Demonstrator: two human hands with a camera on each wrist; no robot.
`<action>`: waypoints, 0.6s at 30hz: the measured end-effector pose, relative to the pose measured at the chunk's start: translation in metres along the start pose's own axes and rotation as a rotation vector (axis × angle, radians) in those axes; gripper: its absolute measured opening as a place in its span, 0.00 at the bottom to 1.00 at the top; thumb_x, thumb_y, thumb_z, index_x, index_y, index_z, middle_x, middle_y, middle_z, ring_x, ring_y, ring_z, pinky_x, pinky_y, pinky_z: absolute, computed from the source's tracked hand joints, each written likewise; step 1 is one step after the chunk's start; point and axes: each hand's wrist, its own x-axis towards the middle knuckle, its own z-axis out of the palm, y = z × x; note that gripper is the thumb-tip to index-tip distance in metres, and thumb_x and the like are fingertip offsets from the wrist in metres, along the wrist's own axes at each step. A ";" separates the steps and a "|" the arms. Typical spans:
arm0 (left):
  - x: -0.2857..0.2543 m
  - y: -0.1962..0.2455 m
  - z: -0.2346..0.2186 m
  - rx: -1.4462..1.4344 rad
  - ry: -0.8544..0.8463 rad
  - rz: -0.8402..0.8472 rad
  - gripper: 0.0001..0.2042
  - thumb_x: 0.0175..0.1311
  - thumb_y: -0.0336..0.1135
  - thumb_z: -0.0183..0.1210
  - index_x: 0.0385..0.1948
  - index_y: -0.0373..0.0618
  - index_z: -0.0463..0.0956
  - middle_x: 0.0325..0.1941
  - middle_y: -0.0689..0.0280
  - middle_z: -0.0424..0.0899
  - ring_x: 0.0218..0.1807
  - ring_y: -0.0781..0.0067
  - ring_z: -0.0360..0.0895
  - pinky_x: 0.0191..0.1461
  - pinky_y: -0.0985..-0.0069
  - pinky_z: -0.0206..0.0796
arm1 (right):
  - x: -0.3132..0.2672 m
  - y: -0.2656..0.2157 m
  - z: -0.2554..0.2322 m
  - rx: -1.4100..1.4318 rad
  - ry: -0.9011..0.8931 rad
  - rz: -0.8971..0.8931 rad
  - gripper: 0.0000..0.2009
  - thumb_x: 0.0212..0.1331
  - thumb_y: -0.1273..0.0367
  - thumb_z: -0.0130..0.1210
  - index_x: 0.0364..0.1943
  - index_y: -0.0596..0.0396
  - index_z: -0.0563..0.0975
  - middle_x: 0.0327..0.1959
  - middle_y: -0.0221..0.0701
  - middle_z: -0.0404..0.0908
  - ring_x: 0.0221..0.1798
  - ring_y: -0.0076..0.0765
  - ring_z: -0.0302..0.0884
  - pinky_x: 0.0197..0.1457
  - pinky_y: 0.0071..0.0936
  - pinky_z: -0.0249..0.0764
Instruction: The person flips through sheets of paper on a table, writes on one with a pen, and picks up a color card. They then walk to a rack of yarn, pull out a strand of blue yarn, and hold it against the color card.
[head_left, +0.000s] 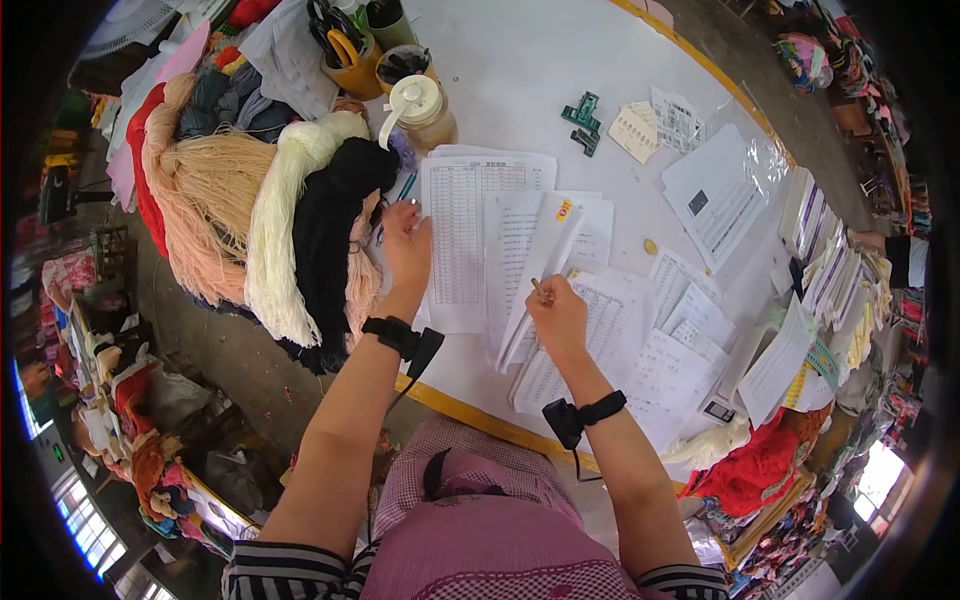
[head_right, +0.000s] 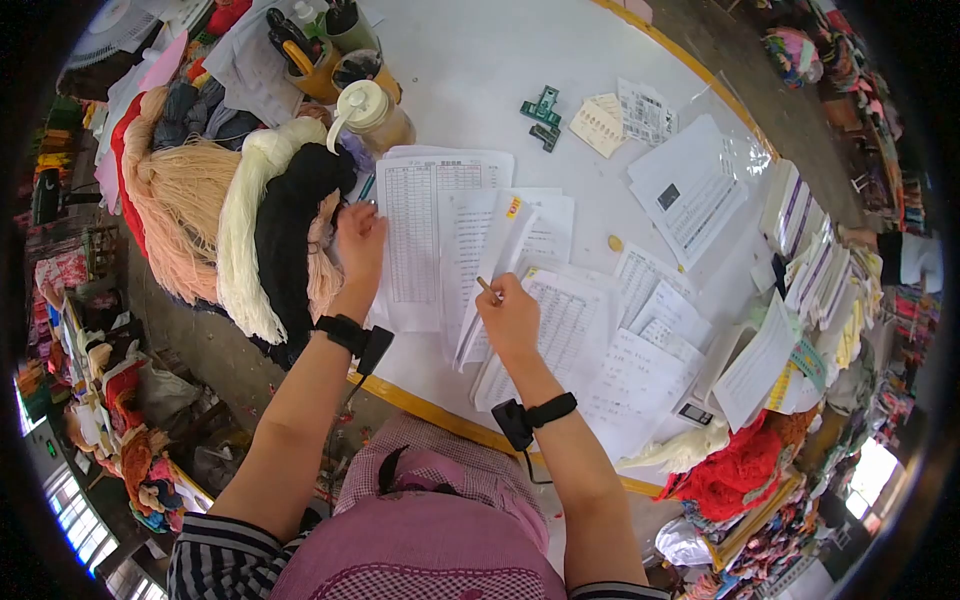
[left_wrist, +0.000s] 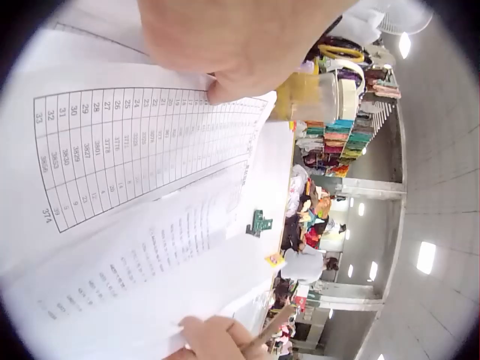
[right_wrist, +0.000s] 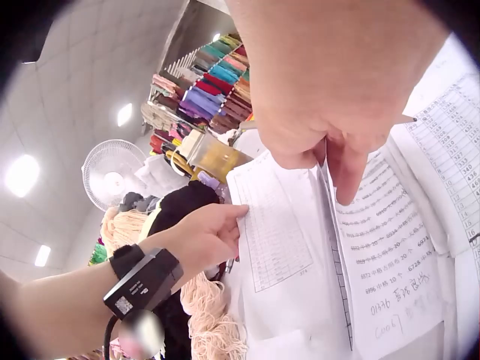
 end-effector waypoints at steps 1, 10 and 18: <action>-0.002 0.005 -0.003 0.286 0.097 0.283 0.10 0.59 0.22 0.58 0.43 0.37 0.74 0.36 0.61 0.83 0.37 0.69 0.81 0.45 0.73 0.71 | -0.001 0.001 -0.001 0.044 0.019 0.021 0.06 0.54 0.69 0.58 0.30 0.56 0.75 0.19 0.33 0.78 0.23 0.28 0.75 0.30 0.27 0.70; -0.095 0.018 0.035 0.301 -0.459 -0.175 0.10 0.60 0.37 0.60 0.35 0.40 0.73 0.33 0.53 0.79 0.38 0.52 0.79 0.40 0.62 0.69 | -0.008 0.009 -0.006 0.101 -0.012 0.011 0.07 0.54 0.69 0.59 0.31 0.56 0.74 0.21 0.34 0.79 0.23 0.32 0.78 0.30 0.28 0.72; -0.137 0.057 0.041 0.275 -0.375 0.137 0.13 0.59 0.33 0.63 0.25 0.37 0.67 0.17 0.54 0.67 0.19 0.63 0.65 0.25 0.67 0.60 | -0.023 -0.012 -0.029 0.167 -0.041 0.045 0.06 0.55 0.70 0.58 0.28 0.56 0.73 0.18 0.29 0.74 0.22 0.22 0.69 0.29 0.24 0.68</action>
